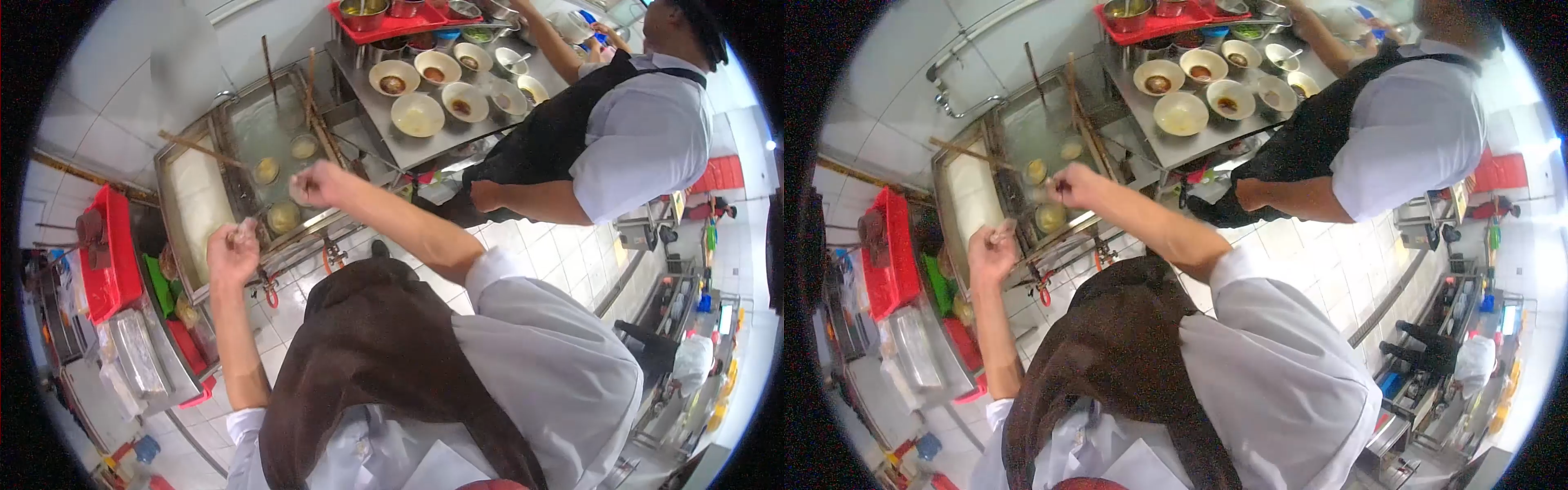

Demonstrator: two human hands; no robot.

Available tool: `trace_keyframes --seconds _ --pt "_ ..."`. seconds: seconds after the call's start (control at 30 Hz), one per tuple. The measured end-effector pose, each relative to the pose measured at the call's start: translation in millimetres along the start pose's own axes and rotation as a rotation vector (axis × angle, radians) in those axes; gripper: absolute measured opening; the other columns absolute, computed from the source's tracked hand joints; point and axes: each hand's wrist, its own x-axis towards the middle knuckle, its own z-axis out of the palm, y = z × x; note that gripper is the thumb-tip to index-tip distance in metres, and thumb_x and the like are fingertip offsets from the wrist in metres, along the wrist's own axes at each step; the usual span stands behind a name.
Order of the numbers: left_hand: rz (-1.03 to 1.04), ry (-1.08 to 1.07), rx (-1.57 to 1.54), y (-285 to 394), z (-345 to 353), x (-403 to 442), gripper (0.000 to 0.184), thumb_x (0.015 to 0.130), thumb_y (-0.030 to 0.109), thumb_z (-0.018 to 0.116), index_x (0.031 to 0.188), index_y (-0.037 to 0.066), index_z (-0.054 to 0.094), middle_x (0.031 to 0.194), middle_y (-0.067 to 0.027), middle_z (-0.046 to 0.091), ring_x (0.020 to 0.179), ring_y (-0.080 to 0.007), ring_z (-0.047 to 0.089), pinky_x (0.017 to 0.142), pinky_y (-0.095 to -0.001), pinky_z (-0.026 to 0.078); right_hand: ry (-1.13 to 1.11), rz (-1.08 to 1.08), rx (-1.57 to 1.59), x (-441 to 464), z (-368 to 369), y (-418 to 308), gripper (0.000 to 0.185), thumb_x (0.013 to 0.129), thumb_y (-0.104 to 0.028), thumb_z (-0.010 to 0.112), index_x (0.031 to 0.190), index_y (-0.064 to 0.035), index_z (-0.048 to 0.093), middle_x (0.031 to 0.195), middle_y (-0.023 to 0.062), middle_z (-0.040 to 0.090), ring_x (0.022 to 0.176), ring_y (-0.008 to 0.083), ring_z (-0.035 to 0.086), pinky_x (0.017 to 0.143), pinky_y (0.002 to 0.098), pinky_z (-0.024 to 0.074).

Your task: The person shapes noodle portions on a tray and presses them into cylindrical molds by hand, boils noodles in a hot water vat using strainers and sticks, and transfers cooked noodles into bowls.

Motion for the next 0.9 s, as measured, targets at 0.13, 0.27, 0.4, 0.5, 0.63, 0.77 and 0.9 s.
trace_keyframes --seconds 0.13,0.27,0.4,0.5,0.63,0.77,0.9 --pt "-0.058 -0.104 0.173 -7 3 -12 0.006 0.076 0.009 0.046 0.071 0.008 0.043 0.060 -0.0025 0.042 0.051 -0.0131 0.045 0.043 -0.0232 0.036 0.008 -0.066 -0.051 -44 -20 29 0.022 0.096 -0.016 0.031 0.084 -0.0009 0.042 0.064 0.0036 0.043 0.051 0.0134 0.043 0.044 0.0244 0.0378" --pt "-0.129 -0.194 0.251 3 1 -6 0.017 0.085 0.021 0.052 0.076 0.008 0.047 0.056 0.0010 0.040 0.046 -0.0114 0.041 0.043 -0.0232 0.034 0.058 -0.168 -0.180 -70 -10 24 0.018 0.094 -0.012 0.032 0.082 -0.0021 0.041 0.056 0.0005 0.037 0.045 0.0104 0.036 0.038 0.0244 0.0285" --pt "-0.119 -0.081 0.398 9 -1 -6 0.022 0.088 0.026 0.053 0.085 0.004 0.052 0.055 0.0018 0.041 0.044 -0.0103 0.039 0.042 -0.0231 0.033 -0.045 -0.138 -0.262 -97 -10 30 0.012 0.093 -0.009 0.038 0.082 -0.0049 0.039 0.063 -0.0006 0.041 0.044 0.0094 0.037 0.039 0.0208 0.0363" --pt "-0.107 0.108 0.526 15 -7 -16 0.024 0.089 0.026 0.051 0.095 0.002 0.053 0.056 0.0018 0.042 0.043 -0.0096 0.038 0.039 -0.0232 0.030 -0.030 -0.129 -0.328 -111 -18 39 0.012 0.093 -0.010 0.041 0.082 -0.0040 0.039 0.061 0.0005 0.041 0.046 0.0095 0.039 0.040 0.0226 0.0362" --pt "-0.238 0.150 0.800 32 -24 -18 0.023 0.091 0.027 0.048 0.087 0.005 0.050 0.054 0.0021 0.041 0.040 -0.0090 0.035 0.036 -0.0225 0.027 -0.021 -0.124 -0.471 -127 -24 40 0.015 0.093 -0.011 0.041 0.079 -0.0045 0.040 0.057 -0.0005 0.039 0.044 0.0099 0.039 0.040 0.0238 0.0346" --pt "-0.229 0.193 0.785 23 -11 -22 0.020 0.090 0.024 0.048 0.076 0.009 0.046 0.053 0.0027 0.038 0.036 -0.0076 0.033 0.032 -0.0201 0.024 0.035 -0.085 -0.539 -142 -43 42 0.018 0.092 -0.011 0.041 0.075 -0.0060 0.042 0.054 -0.0004 0.037 0.040 0.0114 0.037 0.037 0.0257 0.0306" --pt "-0.252 0.186 0.728 24 4 -24 0.018 0.086 0.020 0.051 0.073 0.010 0.045 0.053 0.0029 0.038 0.036 -0.0059 0.032 0.030 -0.0181 0.022 0.039 -0.047 -0.609 -154 -55 33 0.015 0.092 -0.015 0.045 0.079 -0.0101 0.042 0.055 -0.0054 0.036 0.042 0.0080 0.033 0.039 0.0245 0.0246"
